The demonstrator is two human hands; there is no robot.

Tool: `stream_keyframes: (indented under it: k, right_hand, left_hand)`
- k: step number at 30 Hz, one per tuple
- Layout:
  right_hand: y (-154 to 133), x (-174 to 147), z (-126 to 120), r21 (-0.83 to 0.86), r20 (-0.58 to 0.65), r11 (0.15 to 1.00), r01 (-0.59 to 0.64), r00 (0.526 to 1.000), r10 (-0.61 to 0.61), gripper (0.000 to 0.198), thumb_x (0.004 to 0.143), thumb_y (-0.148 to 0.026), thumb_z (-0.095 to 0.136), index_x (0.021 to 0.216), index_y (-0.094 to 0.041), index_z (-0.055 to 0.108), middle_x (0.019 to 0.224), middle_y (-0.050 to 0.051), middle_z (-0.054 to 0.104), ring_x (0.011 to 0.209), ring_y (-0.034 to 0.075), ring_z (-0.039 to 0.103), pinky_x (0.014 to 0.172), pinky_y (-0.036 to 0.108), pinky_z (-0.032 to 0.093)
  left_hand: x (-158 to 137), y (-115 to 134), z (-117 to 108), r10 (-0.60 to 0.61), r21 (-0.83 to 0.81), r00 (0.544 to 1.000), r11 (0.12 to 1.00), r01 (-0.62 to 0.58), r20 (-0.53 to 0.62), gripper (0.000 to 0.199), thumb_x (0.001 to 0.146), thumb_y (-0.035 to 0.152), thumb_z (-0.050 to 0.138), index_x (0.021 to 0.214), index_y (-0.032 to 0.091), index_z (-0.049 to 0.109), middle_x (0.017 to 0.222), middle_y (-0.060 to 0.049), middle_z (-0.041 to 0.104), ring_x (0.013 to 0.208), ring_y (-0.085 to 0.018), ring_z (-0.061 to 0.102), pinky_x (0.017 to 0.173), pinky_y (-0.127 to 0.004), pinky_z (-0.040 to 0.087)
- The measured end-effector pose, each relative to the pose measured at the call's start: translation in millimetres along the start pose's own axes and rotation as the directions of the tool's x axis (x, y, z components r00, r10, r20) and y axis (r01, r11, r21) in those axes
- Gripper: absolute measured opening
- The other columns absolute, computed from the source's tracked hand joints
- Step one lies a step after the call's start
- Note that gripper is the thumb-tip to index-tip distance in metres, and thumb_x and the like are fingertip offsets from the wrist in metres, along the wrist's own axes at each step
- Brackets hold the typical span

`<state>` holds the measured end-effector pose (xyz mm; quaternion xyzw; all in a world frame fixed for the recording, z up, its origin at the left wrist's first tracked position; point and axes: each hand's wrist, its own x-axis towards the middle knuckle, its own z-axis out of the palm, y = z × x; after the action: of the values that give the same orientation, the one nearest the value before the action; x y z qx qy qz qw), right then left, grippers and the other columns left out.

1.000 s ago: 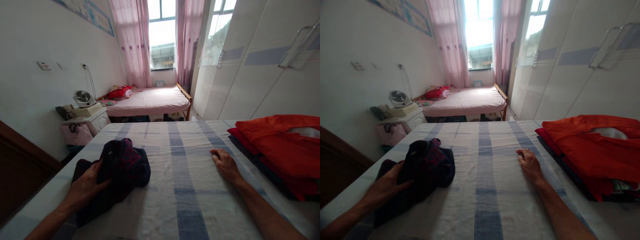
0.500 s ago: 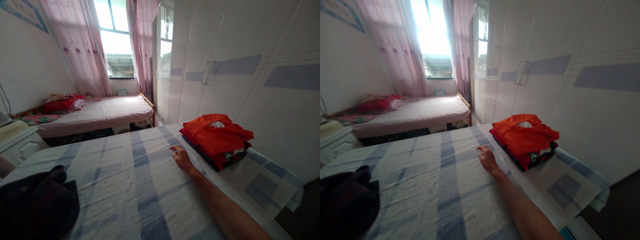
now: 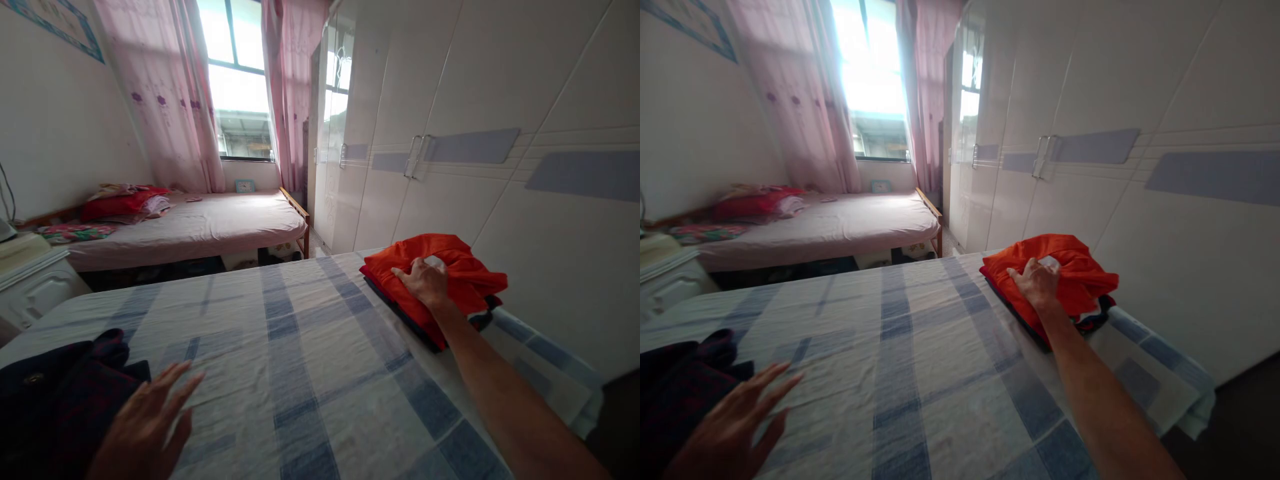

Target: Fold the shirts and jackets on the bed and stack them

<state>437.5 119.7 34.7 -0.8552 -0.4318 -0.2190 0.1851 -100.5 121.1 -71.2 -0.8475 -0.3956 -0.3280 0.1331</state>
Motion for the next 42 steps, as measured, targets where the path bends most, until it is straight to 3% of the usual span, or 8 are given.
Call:
stream_keyframes:
  k: [5,12,16,20,30,37,40,42]
  right_hand:
    - [-51.5,-23.8,-17.6,0.477,0.140,0.877,0.056,0.981,-0.138,0.014,0.072,-0.031,0.058,0.081,-0.020,0.057,0.078,0.003,0.065,0.070,0.017,0.059,0.069,0.029,0.042]
    - [-179.8,-77.9,-77.9,0.918,-0.055,0.316,0.239,0.866,-0.497,0.008,0.072,-0.025,0.058,0.073,-0.019,0.051,0.073,-0.004,0.055,0.067,0.010,0.050,0.068,0.023,0.040]
    - [-218.7,-98.1,-119.3,0.955,-0.195,0.100,0.281,0.843,-0.501,0.010,0.075,-0.027,0.060,0.079,-0.019,0.054,0.078,-0.005,0.055,0.071,0.010,0.050,0.070,0.023,0.039]
    - [-216.6,-114.8,-106.7,0.945,-0.106,0.203,0.258,0.825,-0.555,0.018,0.079,-0.034,0.061,0.088,-0.020,0.056,0.074,-0.004,0.055,0.067,0.010,0.050,0.067,0.023,0.038]
    - [-125.5,-132.1,51.0,0.759,0.316,0.651,-0.021,0.886,-0.340,0.032,0.084,-0.037,0.044,0.102,-0.016,0.059,0.100,0.009,0.066,0.090,0.021,0.061,0.081,0.034,0.044]
    - [-125.6,-140.8,63.4,0.708,0.200,0.668,0.228,0.843,-0.499,0.027,0.084,-0.024,0.040,0.099,-0.015,0.061,0.100,0.009,0.064,0.093,0.020,0.059,0.083,0.031,0.044]
    - [-125.5,-140.7,63.1,0.707,0.200,0.663,0.246,0.830,-0.520,0.026,0.085,-0.023,0.040,0.098,-0.015,0.061,0.099,0.008,0.064,0.093,0.019,0.059,0.085,0.030,0.043]
    - [-123.9,-139.8,63.2,0.725,0.202,0.648,0.232,0.829,-0.522,0.025,0.085,-0.022,0.041,0.097,-0.015,0.062,0.100,0.007,0.064,0.093,0.018,0.059,0.085,0.028,0.043]
  left_hand:
    - [-1.7,25.7,24.3,0.149,0.027,0.989,0.988,-0.150,0.020,0.039,0.081,0.018,0.050,0.119,0.024,0.055,0.129,-0.012,0.055,0.122,-0.031,0.050,0.093,-0.048,0.048]
    - [-3.2,37.7,10.6,0.088,-0.063,0.994,0.994,-0.084,0.060,0.039,0.085,0.014,0.047,0.123,0.023,0.050,0.128,-0.010,0.054,0.120,-0.024,0.051,0.095,-0.038,0.049]
    - [-3.2,43.1,-0.7,-0.051,-0.139,0.998,0.989,0.056,0.037,0.050,0.089,0.020,0.046,0.137,0.022,0.035,0.135,-0.011,0.047,0.122,-0.021,0.049,0.098,-0.035,0.046]
    - [-4.0,42.1,-13.5,-0.219,-0.207,0.971,0.959,0.195,-0.101,0.053,0.090,0.025,0.047,0.140,0.023,0.031,0.138,-0.012,0.041,0.127,-0.024,0.042,0.103,-0.040,0.040]
    - [12.7,39.5,-14.1,-0.204,-0.089,0.979,0.975,0.205,0.011,0.037,0.086,0.031,0.055,0.121,0.019,0.050,0.115,-0.009,0.057,0.107,-0.023,0.053,0.094,-0.038,0.045]
    - [57.1,40.4,-38.2,-0.156,0.127,0.971,0.983,0.135,0.180,0.010,0.086,0.024,0.047,0.082,0.019,0.055,0.083,-0.004,0.060,0.078,-0.018,0.059,0.067,-0.028,0.046]
    - [97.0,38.9,-75.1,-0.211,0.254,0.977,0.947,0.197,0.026,0.010,0.083,0.026,0.047,0.079,0.020,0.055,0.078,-0.002,0.060,0.073,-0.018,0.060,0.061,-0.029,0.043]
    - [124.1,37.6,-100.2,-0.268,0.268,0.937,0.907,0.324,-0.226,0.015,0.084,0.030,0.046,0.089,0.020,0.056,0.083,-0.002,0.061,0.073,-0.017,0.061,0.062,-0.031,0.043]
